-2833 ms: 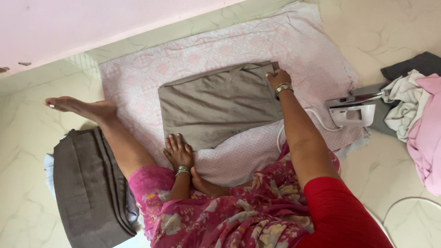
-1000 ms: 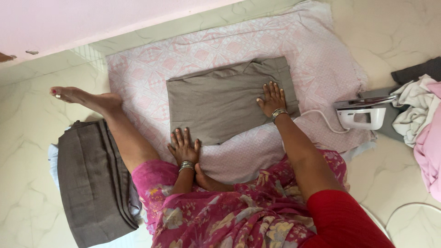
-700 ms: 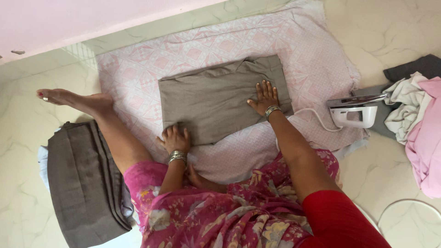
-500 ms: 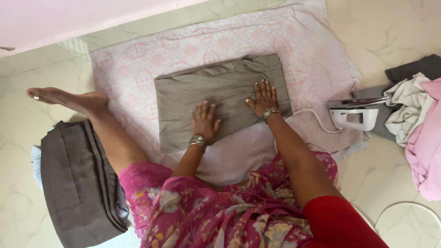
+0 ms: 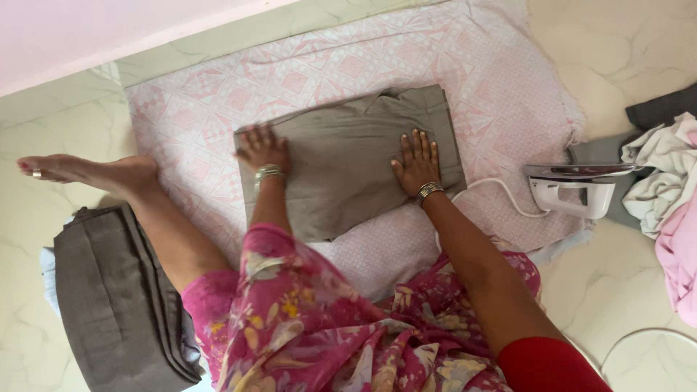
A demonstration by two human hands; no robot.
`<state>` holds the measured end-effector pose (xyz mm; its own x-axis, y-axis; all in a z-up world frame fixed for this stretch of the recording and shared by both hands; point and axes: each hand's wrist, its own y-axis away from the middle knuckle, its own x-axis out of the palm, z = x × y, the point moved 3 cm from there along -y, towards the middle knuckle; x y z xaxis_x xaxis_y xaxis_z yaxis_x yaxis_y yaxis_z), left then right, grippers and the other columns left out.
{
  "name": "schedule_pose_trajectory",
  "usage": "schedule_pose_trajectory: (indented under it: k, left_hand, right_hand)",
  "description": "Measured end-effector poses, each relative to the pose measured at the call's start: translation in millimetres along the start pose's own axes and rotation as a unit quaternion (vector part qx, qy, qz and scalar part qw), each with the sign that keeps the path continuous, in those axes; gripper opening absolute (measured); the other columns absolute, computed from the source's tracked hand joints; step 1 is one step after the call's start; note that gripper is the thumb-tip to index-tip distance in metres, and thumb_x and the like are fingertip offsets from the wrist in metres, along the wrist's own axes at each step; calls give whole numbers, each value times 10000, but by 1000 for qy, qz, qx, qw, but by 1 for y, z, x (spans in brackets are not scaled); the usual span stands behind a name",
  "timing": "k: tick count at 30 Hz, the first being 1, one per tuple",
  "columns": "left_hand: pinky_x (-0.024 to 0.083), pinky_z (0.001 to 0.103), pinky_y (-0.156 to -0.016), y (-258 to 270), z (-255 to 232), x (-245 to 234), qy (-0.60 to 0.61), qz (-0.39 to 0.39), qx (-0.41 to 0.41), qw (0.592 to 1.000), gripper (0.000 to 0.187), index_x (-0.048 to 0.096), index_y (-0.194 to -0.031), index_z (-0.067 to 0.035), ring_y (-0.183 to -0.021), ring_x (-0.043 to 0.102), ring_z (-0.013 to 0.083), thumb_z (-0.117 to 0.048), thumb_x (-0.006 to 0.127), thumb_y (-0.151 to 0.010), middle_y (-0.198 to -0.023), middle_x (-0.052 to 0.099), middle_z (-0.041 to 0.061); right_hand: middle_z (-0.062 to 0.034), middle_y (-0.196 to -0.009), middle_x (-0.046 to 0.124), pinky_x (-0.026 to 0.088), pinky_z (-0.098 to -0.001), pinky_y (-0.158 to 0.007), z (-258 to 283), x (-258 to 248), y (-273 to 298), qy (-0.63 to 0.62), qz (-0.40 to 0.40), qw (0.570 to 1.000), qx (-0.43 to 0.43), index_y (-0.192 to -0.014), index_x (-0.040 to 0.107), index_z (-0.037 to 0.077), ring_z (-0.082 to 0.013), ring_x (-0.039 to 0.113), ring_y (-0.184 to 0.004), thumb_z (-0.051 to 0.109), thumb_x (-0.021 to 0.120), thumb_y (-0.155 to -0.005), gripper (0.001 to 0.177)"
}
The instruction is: The person irons a pair of gray trousers on a patterned mat on the floor, folding and smoothing the fabric before ironing. After finishing the trousers, the person picks up a pink shirt and begins to unfold and smooth it out on the mat.
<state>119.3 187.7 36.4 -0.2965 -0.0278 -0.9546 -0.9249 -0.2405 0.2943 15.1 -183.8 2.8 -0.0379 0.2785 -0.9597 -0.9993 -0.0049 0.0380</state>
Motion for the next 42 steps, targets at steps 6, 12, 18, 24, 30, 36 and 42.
schedule_pose_trajectory:
  k: [6, 12, 18, 24, 30, 36, 42]
  left_hand:
    - [7, 660, -1246, 17, 61, -19, 138, -112, -48, 983, 899, 23, -1706, -201, -1607, -90, 315, -371, 552, -999, -1740, -111, 146]
    - [17, 624, -1228, 109, 17, 50, 69, -98, 134, 984, 766, 170, -1641, -191, -1576, 31, 359, -535, 408, -1000, -1716, 63, 106]
    - [7, 625, -1226, 113, 17, 44, 91, -87, 97, 987, 753, 211, -1634, -222, -1571, 44, 364, -549, 398, -983, -1715, 103, 116]
    - [-9, 656, -1196, 93, 24, 74, 92, -109, 110, 984, 705, 195, -1633, -264, -1568, 25, 355, -499, 364, -991, -1719, 82, 85]
    - [-46, 672, -1203, 103, 23, 70, 76, -78, 94, 990, 636, 162, -1642, -288, -1587, 12, 332, -442, 299, -1040, -1732, 49, 56]
    - [-57, 682, -1195, 105, 20, 57, 60, -61, 88, 992, 641, 151, -1638, -288, -1576, 14, 325, -461, 289, -1037, -1723, 46, 51]
    - [-47, 684, -1198, 107, 20, 57, 69, -73, 86, 991, 648, 167, -1639, -290, -1580, 26, 326, -454, 316, -1030, -1729, 60, 53]
  right_hand:
    - [-139, -1722, 66, -37, -481, -1259, 5, -3, 0, -3, 15, 1000, 11, -1634, 202, 149, -291, 4, -1586, 542, 420, -984, 790]
    - [-149, -1720, 61, -42, -481, -1255, 2, -2, 0, -3, 24, 1000, 12, -1635, 188, 148, -296, -2, -1587, 561, 407, -983, 802]
    - [-191, -1698, 68, -20, -613, -1214, 37, -5, 1, 16, 20, 999, 42, -1637, 147, 147, -342, 6, -1565, 649, 438, -959, 892]
    - [-97, -1691, 233, 80, -612, -1246, 219, 75, 33, -25, 103, 957, -272, -1623, 238, 144, -242, 170, -1573, 602, 453, -977, 821]
    - [-25, -1688, 222, 113, -606, -1218, 155, 43, -44, 80, 94, 961, -249, -1588, 284, 232, -223, 191, -1550, 569, 391, -998, 688]
    - [92, -1715, 89, -49, -522, -1269, -11, -36, -106, 134, 64, 989, -25, -1628, 144, 297, -113, 94, -1559, 583, 238, -1010, 687]
    - [90, -1709, 89, -74, -523, -1253, -14, -26, -120, 101, 68, 992, -15, -1621, 141, 289, -110, 57, -1563, 561, 235, -1016, 670]
